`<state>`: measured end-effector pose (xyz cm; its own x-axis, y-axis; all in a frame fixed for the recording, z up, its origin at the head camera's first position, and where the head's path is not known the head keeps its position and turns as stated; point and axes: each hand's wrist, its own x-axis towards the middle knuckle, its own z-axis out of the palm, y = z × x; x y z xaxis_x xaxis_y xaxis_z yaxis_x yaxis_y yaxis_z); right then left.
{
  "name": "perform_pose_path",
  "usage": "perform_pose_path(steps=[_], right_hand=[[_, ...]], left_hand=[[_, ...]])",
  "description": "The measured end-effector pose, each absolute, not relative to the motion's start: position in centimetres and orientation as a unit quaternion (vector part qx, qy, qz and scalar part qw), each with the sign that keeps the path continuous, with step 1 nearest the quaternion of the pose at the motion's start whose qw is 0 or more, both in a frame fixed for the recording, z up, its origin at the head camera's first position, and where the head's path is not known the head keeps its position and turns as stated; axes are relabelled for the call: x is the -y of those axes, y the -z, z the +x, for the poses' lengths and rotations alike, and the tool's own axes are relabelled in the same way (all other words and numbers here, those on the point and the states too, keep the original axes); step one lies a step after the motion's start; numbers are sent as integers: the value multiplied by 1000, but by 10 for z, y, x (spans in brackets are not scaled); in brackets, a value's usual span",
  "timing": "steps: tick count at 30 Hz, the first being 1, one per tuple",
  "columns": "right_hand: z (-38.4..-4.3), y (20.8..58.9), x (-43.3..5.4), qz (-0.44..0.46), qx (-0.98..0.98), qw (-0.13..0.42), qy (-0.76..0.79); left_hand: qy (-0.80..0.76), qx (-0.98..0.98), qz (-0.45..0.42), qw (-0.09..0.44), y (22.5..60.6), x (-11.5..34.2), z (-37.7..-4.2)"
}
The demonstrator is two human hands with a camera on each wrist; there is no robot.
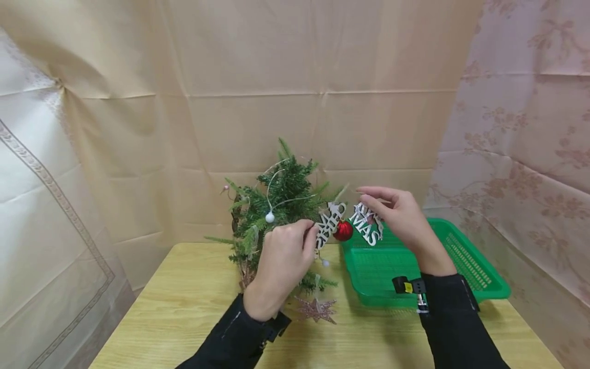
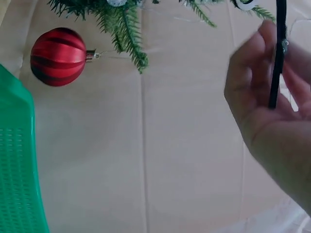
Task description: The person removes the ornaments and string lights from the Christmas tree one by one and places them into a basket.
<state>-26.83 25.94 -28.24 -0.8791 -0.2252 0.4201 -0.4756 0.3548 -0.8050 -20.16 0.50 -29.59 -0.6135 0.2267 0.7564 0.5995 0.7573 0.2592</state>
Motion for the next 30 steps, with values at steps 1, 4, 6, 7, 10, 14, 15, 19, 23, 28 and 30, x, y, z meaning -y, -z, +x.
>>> perform_pose_path(steps=[1,4,6,7,10,14,15,19,23,28,30], right_hand=[[-267,283,-261,221,815,109,-524],[-266,286,-264,240,820,86,-512],[-265,290,-265,246,819,74,-513],[-265,291,-266,247,816,70,-519],[-267,297,-268,252,804,61,-535],[-270,303,-270,262,795,49,-545],[-271,304,-271,263,793,46,-547],[-272,307,-271,266,779,34,-566],[-272,309,-271,269,741,9,-615],[-273,312,-271,291,676,-29,-676],[-274,314,-271,302,660,-35,-687]], left_hand=[[256,862,-240,366,297,-6,-202],[272,858,-245,360,299,-7,-202],[283,854,-251,357,301,-9,-201],[288,853,-253,355,302,-10,-201],[299,849,-260,350,306,-13,-201],[305,848,-265,344,309,-16,-200],[308,847,-265,343,310,-17,-200],[322,842,-267,340,312,-19,-199],[331,833,-275,348,314,-21,-200],[335,826,-282,355,316,-22,-200],[339,824,-285,353,316,-23,-200]])
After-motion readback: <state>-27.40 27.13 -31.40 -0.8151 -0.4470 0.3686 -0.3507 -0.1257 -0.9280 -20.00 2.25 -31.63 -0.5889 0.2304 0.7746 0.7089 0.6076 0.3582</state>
